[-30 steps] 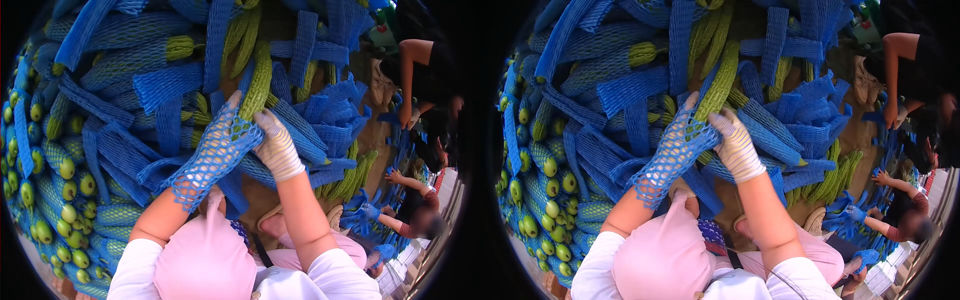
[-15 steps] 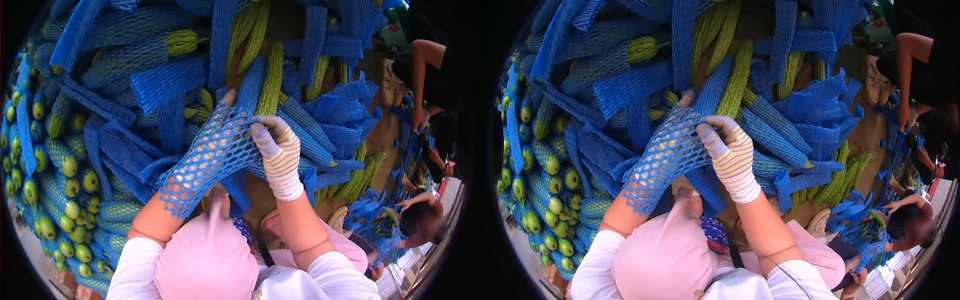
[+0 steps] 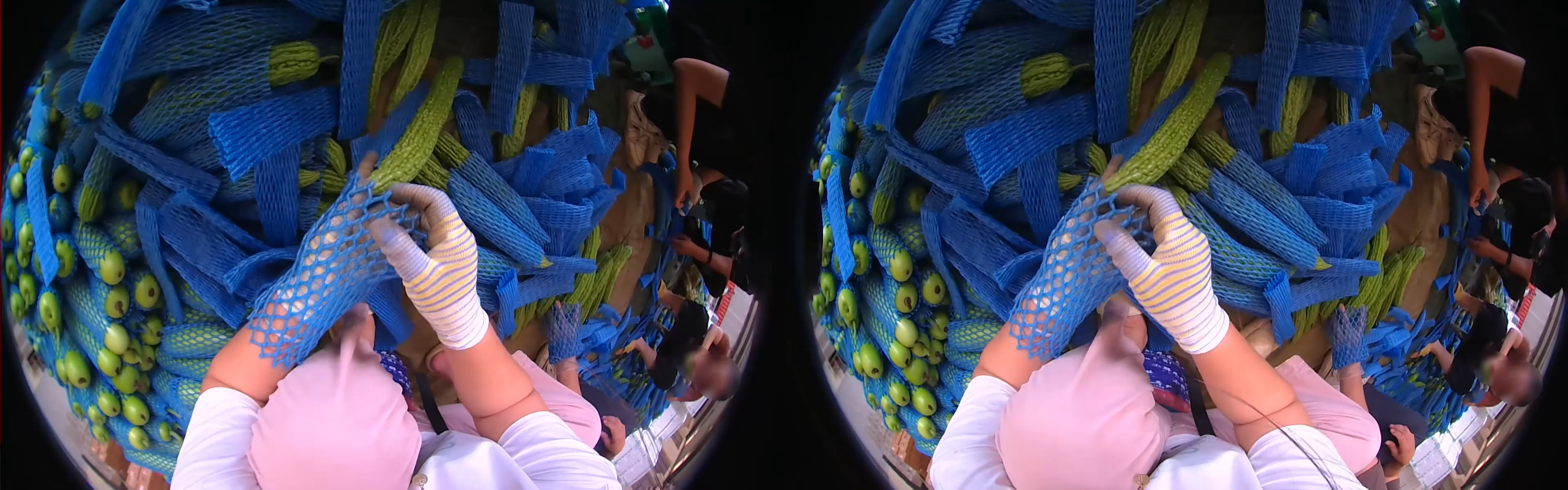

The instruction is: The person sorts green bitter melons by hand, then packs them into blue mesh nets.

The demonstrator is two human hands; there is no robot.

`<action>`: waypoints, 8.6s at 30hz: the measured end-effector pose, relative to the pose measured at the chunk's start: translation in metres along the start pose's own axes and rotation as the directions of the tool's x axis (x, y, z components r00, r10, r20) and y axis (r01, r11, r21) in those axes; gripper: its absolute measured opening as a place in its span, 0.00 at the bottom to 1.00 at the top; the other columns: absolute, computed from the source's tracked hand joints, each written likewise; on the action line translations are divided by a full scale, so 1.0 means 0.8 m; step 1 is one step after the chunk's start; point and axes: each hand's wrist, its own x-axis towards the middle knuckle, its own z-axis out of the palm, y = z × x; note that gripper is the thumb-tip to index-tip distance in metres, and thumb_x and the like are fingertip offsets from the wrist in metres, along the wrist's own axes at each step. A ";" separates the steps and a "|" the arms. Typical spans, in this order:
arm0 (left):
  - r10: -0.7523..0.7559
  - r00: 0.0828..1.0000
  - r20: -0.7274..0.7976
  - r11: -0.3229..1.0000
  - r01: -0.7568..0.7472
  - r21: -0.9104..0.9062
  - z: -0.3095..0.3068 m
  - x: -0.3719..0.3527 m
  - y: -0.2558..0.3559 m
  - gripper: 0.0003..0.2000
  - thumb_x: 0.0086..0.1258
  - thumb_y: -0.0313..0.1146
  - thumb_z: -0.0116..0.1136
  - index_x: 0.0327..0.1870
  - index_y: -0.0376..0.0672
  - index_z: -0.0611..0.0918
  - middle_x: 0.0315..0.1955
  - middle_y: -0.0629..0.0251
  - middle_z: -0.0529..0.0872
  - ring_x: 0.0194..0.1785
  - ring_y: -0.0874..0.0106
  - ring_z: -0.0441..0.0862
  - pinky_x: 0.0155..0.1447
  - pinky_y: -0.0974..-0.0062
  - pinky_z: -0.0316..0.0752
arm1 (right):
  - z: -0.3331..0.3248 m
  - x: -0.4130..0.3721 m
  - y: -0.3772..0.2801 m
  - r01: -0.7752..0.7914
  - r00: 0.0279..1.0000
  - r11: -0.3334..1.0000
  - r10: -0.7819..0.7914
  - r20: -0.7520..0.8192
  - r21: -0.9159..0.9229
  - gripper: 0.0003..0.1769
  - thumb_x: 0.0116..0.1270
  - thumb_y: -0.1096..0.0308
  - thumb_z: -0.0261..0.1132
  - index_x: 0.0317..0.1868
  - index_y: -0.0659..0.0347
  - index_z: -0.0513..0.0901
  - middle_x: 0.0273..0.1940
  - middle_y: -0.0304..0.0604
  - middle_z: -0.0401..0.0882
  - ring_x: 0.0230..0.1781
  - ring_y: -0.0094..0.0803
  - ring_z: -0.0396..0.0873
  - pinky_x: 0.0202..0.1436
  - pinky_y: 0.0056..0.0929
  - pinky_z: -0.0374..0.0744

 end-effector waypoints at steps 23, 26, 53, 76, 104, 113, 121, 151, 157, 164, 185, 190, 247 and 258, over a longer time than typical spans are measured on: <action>0.352 0.905 0.239 0.008 -0.258 0.966 -0.004 0.002 0.052 0.16 0.63 0.27 0.58 0.53 0.39 0.76 0.48 0.58 0.82 0.54 0.62 0.79 0.67 0.68 0.69 | -0.048 0.134 0.015 0.188 0.982 0.973 -0.189 0.007 -0.133 0.10 0.63 0.69 0.68 0.41 0.67 0.84 0.27 0.33 0.79 0.27 0.15 0.71 0.30 0.17 0.70; 0.339 0.891 0.301 -0.091 -0.287 0.953 0.010 0.001 0.057 0.13 0.61 0.28 0.60 0.48 0.40 0.80 0.46 0.58 0.83 0.53 0.59 0.79 0.68 0.66 0.68 | -0.074 0.176 0.019 0.199 0.980 0.961 -0.199 0.024 -0.193 0.10 0.63 0.68 0.69 0.41 0.66 0.85 0.29 0.35 0.81 0.30 0.17 0.74 0.36 0.19 0.74; 0.191 0.974 0.122 0.552 -0.210 0.807 0.070 -0.017 0.028 0.22 0.62 0.35 0.65 0.58 0.39 0.77 0.51 0.60 0.79 0.55 0.68 0.77 0.60 0.71 0.71 | -0.082 -0.060 0.055 -0.379 0.925 0.608 0.264 0.273 0.698 0.39 0.50 0.57 0.77 0.61 0.63 0.73 0.51 0.45 0.81 0.51 0.37 0.80 0.59 0.36 0.79; 0.408 0.894 0.185 0.719 -0.440 0.539 0.100 -0.043 0.061 0.22 0.67 0.41 0.66 0.56 0.39 0.75 0.39 0.68 0.79 0.44 0.80 0.74 0.50 0.80 0.71 | -0.093 -0.095 -0.020 -0.426 0.836 0.785 0.152 0.527 0.450 0.58 0.33 0.52 0.76 0.67 0.69 0.65 0.47 0.55 0.80 0.36 0.42 0.83 0.39 0.36 0.85; 0.210 0.958 0.194 0.919 -0.125 -0.374 0.076 -0.041 0.036 0.28 0.73 0.55 0.51 0.54 0.32 0.75 0.36 0.54 0.83 0.63 0.48 0.73 0.75 0.52 0.59 | -0.096 -0.119 -0.021 0.596 0.711 0.798 -0.475 0.519 -0.086 0.14 0.47 0.71 0.73 0.35 0.58 0.80 0.47 0.46 0.83 0.65 0.55 0.68 0.70 0.51 0.61; 0.061 0.970 0.233 0.969 -0.001 -0.247 0.086 -0.036 0.027 0.30 0.70 0.58 0.54 0.54 0.35 0.76 0.34 0.54 0.83 0.58 0.49 0.76 0.66 0.56 0.71 | -0.112 -0.096 -0.053 0.316 0.905 0.916 -0.213 0.368 -0.247 0.10 0.52 0.76 0.70 0.36 0.63 0.81 0.29 0.35 0.78 0.29 0.20 0.75 0.34 0.21 0.74; 0.127 0.985 -0.117 0.967 -0.149 -0.207 0.092 -0.040 0.028 0.27 0.68 0.56 0.58 0.50 0.38 0.75 0.39 0.56 0.83 0.58 0.53 0.78 0.66 0.52 0.70 | -0.094 -0.085 0.000 0.321 0.947 0.946 -0.322 0.018 0.038 0.31 0.58 0.66 0.70 0.61 0.66 0.71 0.60 0.47 0.72 0.64 0.37 0.68 0.70 0.35 0.63; 0.483 0.854 0.193 0.814 -0.520 0.261 0.099 -0.084 0.057 0.20 0.65 0.33 0.66 0.57 0.43 0.76 0.56 0.56 0.76 0.59 0.62 0.77 0.62 0.62 0.74 | -0.102 -0.123 0.031 -0.304 0.886 0.932 0.203 0.416 0.194 0.49 0.43 0.74 0.78 0.69 0.64 0.67 0.61 0.42 0.75 0.61 0.30 0.72 0.68 0.32 0.67; 0.271 0.960 -0.067 0.960 -0.275 -0.053 0.073 -0.071 0.072 0.22 0.72 0.42 0.59 0.62 0.43 0.70 0.55 0.54 0.77 0.61 0.56 0.76 0.65 0.55 0.73 | -0.080 -0.125 0.047 -0.098 0.952 0.993 0.113 0.285 -0.065 0.49 0.49 0.65 0.79 0.69 0.68 0.64 0.60 0.46 0.75 0.62 0.31 0.71 0.68 0.30 0.66; 0.282 0.938 -0.200 0.959 -0.276 0.058 0.089 -0.070 0.023 0.17 0.73 0.38 0.57 0.58 0.44 0.71 0.46 0.57 0.80 0.54 0.60 0.80 0.60 0.62 0.77 | -0.038 -0.102 0.049 0.268 0.941 0.911 -0.316 -0.117 -0.313 0.08 0.64 0.73 0.64 0.44 0.63 0.83 0.41 0.48 0.84 0.41 0.39 0.82 0.48 0.32 0.78; -0.177 0.976 0.127 -0.272 -0.172 0.947 -0.016 -0.067 -0.045 0.22 0.61 0.37 0.63 0.57 0.42 0.77 0.51 0.54 0.77 0.55 0.54 0.75 0.60 0.61 0.70 | -0.196 -0.021 0.122 0.242 0.938 0.076 -0.271 0.214 -0.967 0.41 0.54 0.60 0.72 0.68 0.58 0.67 0.58 0.56 0.73 0.58 0.53 0.73 0.62 0.46 0.71; -0.146 0.982 0.121 -0.288 -0.160 0.944 -0.024 -0.063 -0.046 0.22 0.60 0.36 0.64 0.56 0.43 0.77 0.50 0.54 0.77 0.53 0.53 0.75 0.58 0.60 0.71 | -0.195 -0.084 0.099 0.266 0.763 0.395 -0.644 -0.058 -0.879 0.27 0.56 0.61 0.70 0.54 0.66 0.77 0.52 0.56 0.77 0.52 0.52 0.76 0.59 0.45 0.73; 0.108 0.804 0.585 0.488 -0.555 0.673 0.114 -0.067 0.052 0.17 0.62 0.34 0.64 0.52 0.40 0.81 0.50 0.55 0.84 0.59 0.57 0.79 0.67 0.60 0.67 | -0.052 -0.037 0.028 0.247 0.948 0.776 -0.316 -0.019 -0.581 0.13 0.56 0.73 0.67 0.43 0.64 0.83 0.38 0.51 0.83 0.40 0.46 0.81 0.47 0.34 0.78; 0.299 0.951 0.083 0.193 -0.145 0.970 0.041 -0.021 0.009 0.17 0.69 0.23 0.47 0.58 0.35 0.77 0.40 0.55 0.84 0.43 0.64 0.82 0.49 0.65 0.78 | -0.034 -0.028 0.036 0.414 0.850 0.650 -0.526 0.015 -0.637 0.08 0.56 0.75 0.66 0.37 0.63 0.82 0.32 0.50 0.80 0.31 0.48 0.78 0.37 0.39 0.77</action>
